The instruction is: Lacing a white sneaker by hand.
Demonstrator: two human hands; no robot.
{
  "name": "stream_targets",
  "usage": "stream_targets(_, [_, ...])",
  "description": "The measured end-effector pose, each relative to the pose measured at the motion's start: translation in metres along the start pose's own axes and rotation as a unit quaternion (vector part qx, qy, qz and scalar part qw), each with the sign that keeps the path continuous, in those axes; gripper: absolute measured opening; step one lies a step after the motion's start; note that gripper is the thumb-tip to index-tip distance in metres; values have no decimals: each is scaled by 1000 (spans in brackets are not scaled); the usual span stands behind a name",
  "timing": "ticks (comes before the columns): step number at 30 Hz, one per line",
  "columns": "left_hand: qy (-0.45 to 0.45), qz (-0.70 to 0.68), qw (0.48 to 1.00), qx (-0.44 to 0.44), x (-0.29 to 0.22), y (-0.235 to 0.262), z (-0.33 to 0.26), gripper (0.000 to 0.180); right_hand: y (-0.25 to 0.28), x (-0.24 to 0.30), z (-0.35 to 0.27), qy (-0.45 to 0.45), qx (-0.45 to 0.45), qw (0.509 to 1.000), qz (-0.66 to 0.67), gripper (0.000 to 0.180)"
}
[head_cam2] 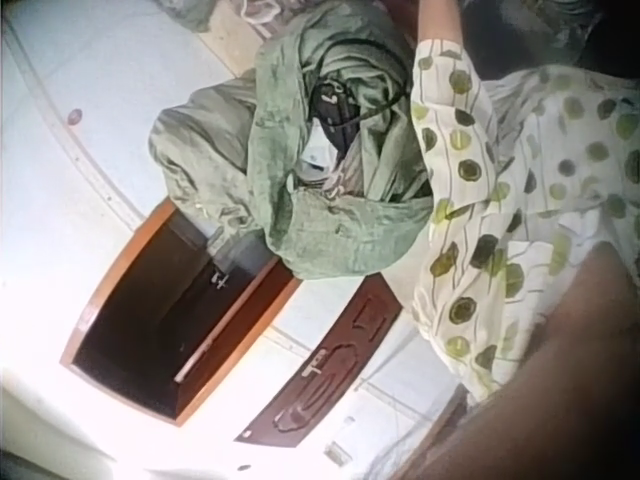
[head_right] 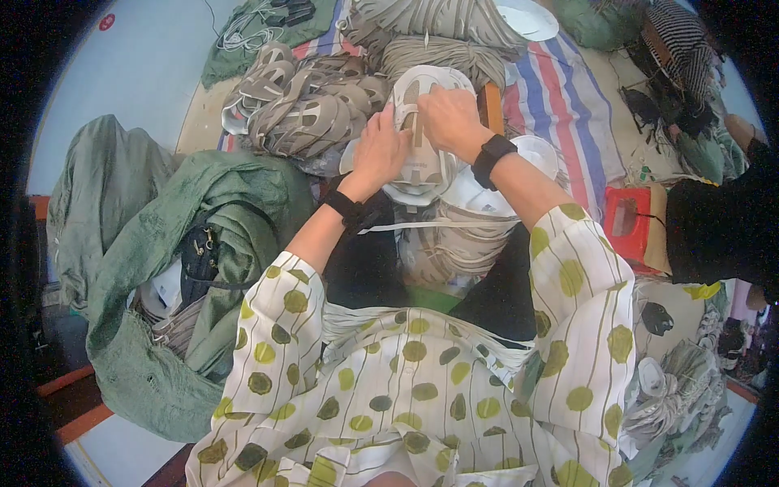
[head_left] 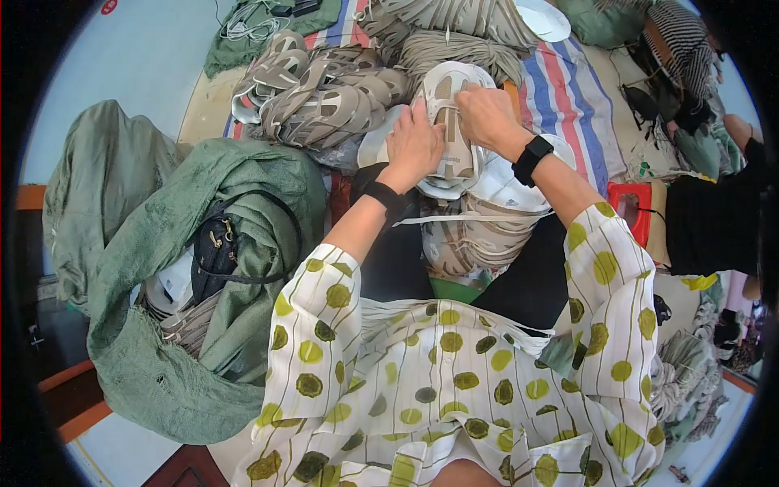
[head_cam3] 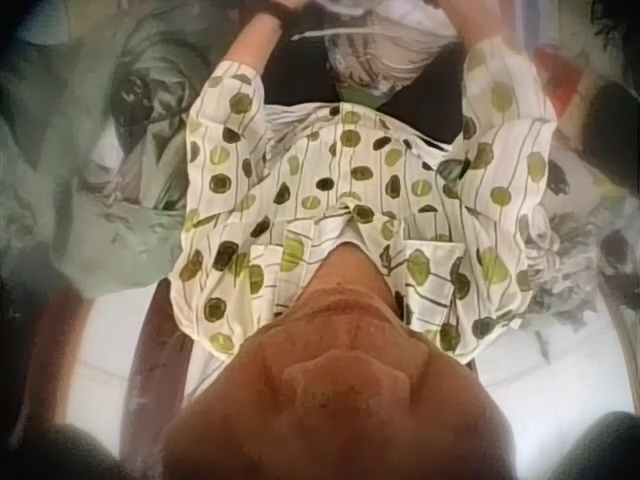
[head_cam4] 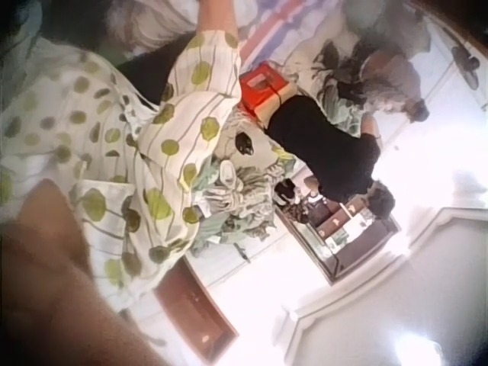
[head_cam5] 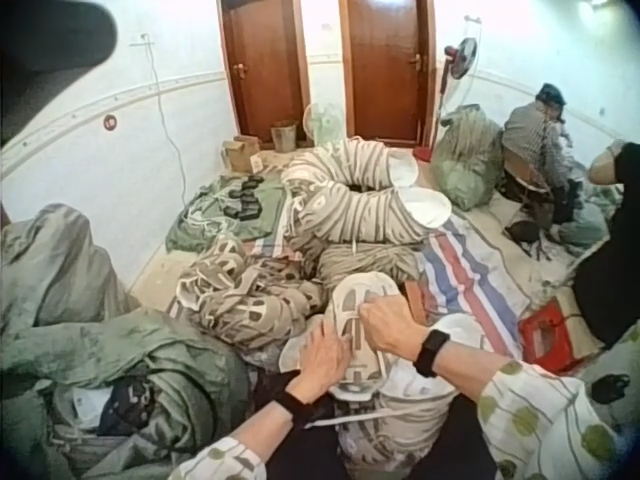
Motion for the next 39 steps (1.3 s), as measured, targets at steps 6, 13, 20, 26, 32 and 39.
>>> stream_targets(6, [15, 4, 1000, 19, -5, -6, 1, 59, -44, -39, 14, -124, 148, 955, 226, 13])
stream_targets(13, [23, 11, 999, 34, 3, -5, 1, 60, -43, -40, -6, -173, 82, 903, 384, 14])
stream_targets(20, [1, -1, 999, 32, -1, -5, -1, 61, -39, -38, -11, -124, -12, 951, 284, 12])
stream_targets(26, [13, 29, 999, 20, -2, -6, 2, 60, -38, -31, 5, -135, -62, 943, 298, 10])
stream_targets(32, [-1, 6, 1000, 21, 1, -4, -2, 59, -37, -39, -2, -109, 16, 961, 255, 13])
stream_targets(39, [3, 4, 1000, 13, -1, -6, -1, 60, -47, -40, -7, -181, 36, 945, 271, 11])
Point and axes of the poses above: each hand's wrist, its own z-axis towards the middle knuckle, its own y-axis out of the back of the hand, x = y × z, the point moved 6 cm from there along z, towards the middle knuckle, and after that the axes turned 4 degrees about -y, right-handed, at the moved point
